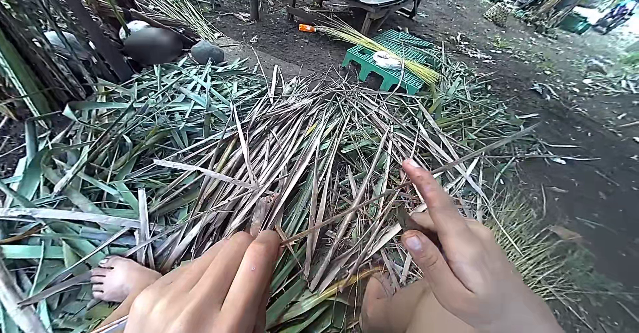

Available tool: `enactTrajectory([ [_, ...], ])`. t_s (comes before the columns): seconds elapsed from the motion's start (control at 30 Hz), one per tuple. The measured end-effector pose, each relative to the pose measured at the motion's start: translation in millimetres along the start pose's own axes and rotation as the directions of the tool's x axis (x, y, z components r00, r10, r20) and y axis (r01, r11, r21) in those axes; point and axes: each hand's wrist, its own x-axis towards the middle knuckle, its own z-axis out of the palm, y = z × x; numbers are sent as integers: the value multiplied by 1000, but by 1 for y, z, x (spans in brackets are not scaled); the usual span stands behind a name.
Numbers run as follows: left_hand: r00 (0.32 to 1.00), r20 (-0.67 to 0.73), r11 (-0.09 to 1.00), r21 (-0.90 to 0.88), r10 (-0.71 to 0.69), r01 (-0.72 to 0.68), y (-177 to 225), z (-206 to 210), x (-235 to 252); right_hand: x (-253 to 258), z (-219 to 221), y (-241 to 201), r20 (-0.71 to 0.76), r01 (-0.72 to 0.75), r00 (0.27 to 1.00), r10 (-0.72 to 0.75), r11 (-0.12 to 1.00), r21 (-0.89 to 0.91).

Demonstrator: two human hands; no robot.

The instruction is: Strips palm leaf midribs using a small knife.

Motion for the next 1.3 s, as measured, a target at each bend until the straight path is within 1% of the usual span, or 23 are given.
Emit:
enactTrajectory([
  [0.17,998,9,998,-6,68,-68,-4,-1,-4,-1,-1,-2,66,78,995,-70,989,-123],
  [0.33,996,14,996,-15,92,-91,-7,-2,-7,-1,1,-7,104,105,991,-90,982,-155],
  [0.67,995,25,995,11,101,-101,-9,-8,-12,-2,2,-6,136,122,986,-102,981,-153],
  [0.9,994,9,993,37,113,-113,-9,-8,-14,-1,2,-5,147,132,983,-111,980,-147],
  [1.03,993,16,993,30,114,-114,-10,-9,-15,-1,2,-4,145,135,982,-119,985,-104],
  [1.17,996,47,997,8,79,-79,-6,-7,-11,-2,4,-7,154,149,978,-139,987,-53],
  [1.3,995,48,996,-31,87,-86,-1,-2,-6,-1,10,-13,109,157,983,-148,984,-79],
])
